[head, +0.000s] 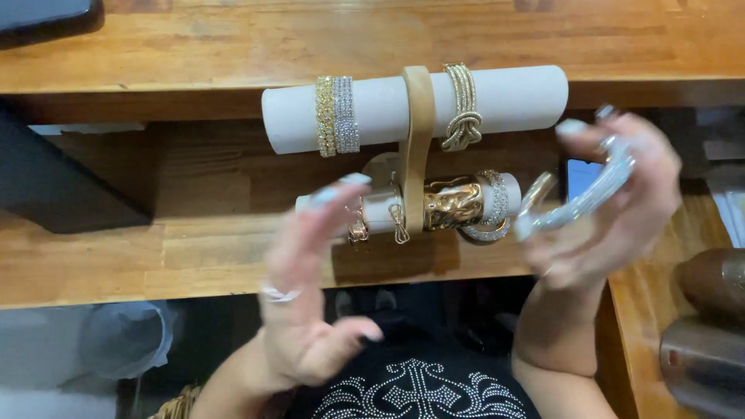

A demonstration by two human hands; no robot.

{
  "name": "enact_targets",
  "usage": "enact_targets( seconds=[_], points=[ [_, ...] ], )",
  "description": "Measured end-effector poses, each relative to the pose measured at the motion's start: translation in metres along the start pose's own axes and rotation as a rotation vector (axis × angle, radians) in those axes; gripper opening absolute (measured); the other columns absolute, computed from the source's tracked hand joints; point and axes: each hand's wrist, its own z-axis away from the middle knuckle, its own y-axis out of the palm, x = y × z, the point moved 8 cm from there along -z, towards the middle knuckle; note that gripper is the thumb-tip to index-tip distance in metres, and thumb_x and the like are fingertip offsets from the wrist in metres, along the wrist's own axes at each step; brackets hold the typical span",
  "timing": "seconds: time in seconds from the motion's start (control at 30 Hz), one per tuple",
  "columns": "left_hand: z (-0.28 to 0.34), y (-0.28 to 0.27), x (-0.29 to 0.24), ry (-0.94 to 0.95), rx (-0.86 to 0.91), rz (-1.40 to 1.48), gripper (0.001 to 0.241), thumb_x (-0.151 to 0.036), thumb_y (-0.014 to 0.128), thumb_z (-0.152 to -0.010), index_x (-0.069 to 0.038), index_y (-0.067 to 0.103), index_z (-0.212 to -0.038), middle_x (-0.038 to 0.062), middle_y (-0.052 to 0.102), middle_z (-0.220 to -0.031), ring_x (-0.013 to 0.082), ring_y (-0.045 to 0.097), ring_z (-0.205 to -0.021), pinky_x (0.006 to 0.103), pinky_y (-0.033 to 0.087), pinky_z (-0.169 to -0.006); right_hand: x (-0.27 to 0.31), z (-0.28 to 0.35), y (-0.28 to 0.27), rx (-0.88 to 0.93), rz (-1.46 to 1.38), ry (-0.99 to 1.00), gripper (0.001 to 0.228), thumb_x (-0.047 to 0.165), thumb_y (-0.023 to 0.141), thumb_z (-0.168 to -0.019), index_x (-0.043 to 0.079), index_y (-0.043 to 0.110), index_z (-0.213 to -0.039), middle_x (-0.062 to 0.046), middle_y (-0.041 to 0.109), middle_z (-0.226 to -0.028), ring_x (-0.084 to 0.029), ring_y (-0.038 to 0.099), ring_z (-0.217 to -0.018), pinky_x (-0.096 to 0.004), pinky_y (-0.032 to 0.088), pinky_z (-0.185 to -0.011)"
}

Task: Organizing various bracelets by sliding them onto a two-tiered jewelry display stand.

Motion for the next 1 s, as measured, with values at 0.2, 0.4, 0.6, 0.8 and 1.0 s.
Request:
enact_targets(
  seconds=[0.2, 0.4, 0.6, 0.8, 1.0],
  points=[
    [-0.043, -0.092, 0.029, -0.129, -0.271, -0.461, 0.046, -0.020, 0.061, -0.107, -0.010, 0.042, -0.147, 0.020, 0.054, -0.143, 0.0296, 0.060, -0.131, 0.0365, 0.055, -0.111, -0.126, 0.010, 0.008, 0.352, -0.488, 0.219, 0.088, 0.007, 0.069, -0.086, -0.001, 0.026, -0.163, -0.036, 0.038, -0.163, -0.043, 0.045, -0.147, -0.047, 0.039, -0.127],
    [-0.058, -0.094, 0.081, -0.332, -0.108, -0.342, 0.059, -0.028, 0.066, -0.104, -0.018, 0.041, -0.156, 0.010, 0.065, -0.128, 0.0141, 0.068, -0.104, 0.0230, 0.056, -0.091, -0.131, -0.001, 0.030, 0.532, -0.616, 0.216, 0.090, -0.001, 0.071, -0.082, -0.003, 0.028, -0.161, -0.033, 0.040, -0.157, -0.044, 0.042, -0.152, -0.051, 0.042, -0.128],
    [-0.068, -0.094, 0.094, -0.419, -0.076, -0.127, 0.058, -0.019, 0.069, -0.100, -0.012, 0.046, -0.153, 0.006, 0.063, -0.118, 0.0098, 0.063, -0.103, 0.0215, 0.052, -0.098, -0.137, -0.003, 0.036, 0.625, -0.668, 0.310, 0.094, -0.001, 0.070, -0.075, -0.011, 0.027, -0.158, -0.032, 0.039, -0.160, -0.039, 0.041, -0.152, -0.046, 0.038, -0.131],
    [-0.070, -0.098, 0.097, -0.396, -0.038, -0.147, 0.050, -0.019, 0.067, -0.102, -0.012, 0.050, -0.148, 0.008, 0.064, -0.122, 0.0090, 0.063, -0.103, 0.0202, 0.051, -0.096, -0.128, -0.005, 0.034, 0.653, -0.553, 0.277, 0.102, 0.004, 0.073, -0.071, -0.009, 0.025, -0.159, -0.035, 0.038, -0.160, -0.039, 0.045, -0.146, -0.047, 0.041, -0.126],
    [-0.073, -0.098, 0.099, -0.410, -0.006, -0.113, 0.049, -0.021, 0.067, -0.101, -0.012, 0.050, -0.146, 0.009, 0.062, -0.124, 0.0097, 0.062, -0.101, 0.0204, 0.050, -0.094, -0.137, 0.007, 0.039, 0.629, -0.650, 0.301, 0.103, -0.003, 0.073, -0.075, -0.001, 0.020, -0.163, -0.031, 0.036, -0.162, -0.041, 0.044, -0.149, -0.050, 0.045, -0.122]
  ],
)
